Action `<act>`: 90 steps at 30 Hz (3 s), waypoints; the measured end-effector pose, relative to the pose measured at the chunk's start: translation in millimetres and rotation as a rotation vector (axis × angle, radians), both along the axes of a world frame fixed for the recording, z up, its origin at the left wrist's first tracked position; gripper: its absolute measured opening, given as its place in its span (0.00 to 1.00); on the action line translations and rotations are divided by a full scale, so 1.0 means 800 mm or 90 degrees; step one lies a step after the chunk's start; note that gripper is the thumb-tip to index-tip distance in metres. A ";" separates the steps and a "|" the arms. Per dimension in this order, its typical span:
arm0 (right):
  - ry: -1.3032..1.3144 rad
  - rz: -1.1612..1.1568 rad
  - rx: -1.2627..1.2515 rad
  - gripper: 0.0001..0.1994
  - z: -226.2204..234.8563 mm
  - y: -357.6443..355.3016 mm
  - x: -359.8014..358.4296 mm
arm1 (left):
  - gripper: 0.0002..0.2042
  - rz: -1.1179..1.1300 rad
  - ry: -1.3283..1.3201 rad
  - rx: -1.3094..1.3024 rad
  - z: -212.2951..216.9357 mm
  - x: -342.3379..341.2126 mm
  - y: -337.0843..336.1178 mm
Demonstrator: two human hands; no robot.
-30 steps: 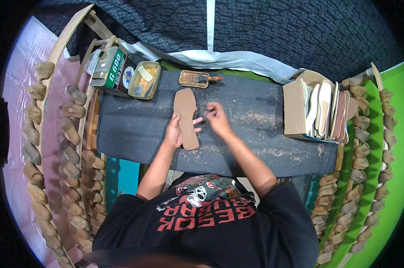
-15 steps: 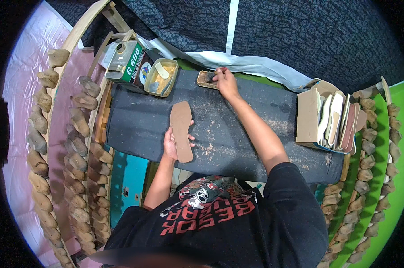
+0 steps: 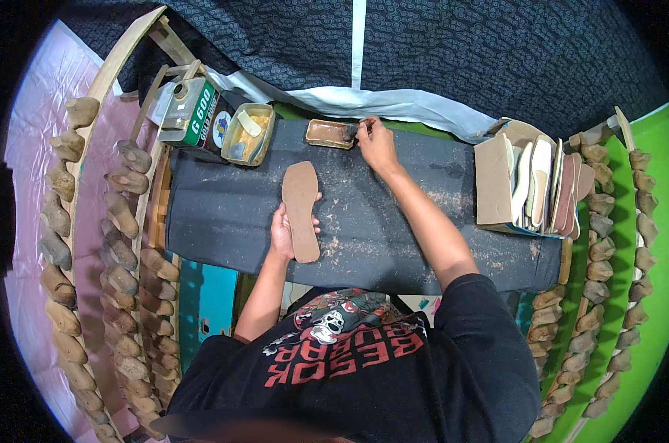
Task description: The person applies glue onto shoe insoles using a brush, places the insoles into a basket on the floor, takes more insoles from a cardboard box, and brushes glue onto another insole.
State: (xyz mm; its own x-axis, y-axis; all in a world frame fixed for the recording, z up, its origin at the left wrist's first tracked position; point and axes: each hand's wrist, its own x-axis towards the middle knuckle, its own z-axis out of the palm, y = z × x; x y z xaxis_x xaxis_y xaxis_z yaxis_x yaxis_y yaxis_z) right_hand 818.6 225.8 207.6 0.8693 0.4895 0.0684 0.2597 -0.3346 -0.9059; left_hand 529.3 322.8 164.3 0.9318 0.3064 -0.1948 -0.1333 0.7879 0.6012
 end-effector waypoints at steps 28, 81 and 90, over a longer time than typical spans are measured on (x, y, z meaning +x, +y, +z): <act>0.282 -0.034 0.403 0.16 0.019 -0.065 -0.014 | 0.32 -0.029 0.050 -0.051 0.012 0.013 -0.054; -0.253 0.225 0.051 0.12 0.125 -0.067 -0.013 | 0.28 -0.067 -0.035 -0.085 0.023 0.052 -0.075; -0.264 0.233 -0.161 0.15 0.063 0.027 0.003 | 0.30 0.051 0.033 -0.086 0.021 -0.008 -0.042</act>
State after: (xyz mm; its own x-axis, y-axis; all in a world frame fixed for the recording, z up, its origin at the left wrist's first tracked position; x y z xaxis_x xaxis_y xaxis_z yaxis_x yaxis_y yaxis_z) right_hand 821.3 247.1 257.6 0.5667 0.7972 0.2079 0.7130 -0.3481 -0.6087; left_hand 523.0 289.3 181.2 0.8927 0.3475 -0.2869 -0.1709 0.8502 0.4980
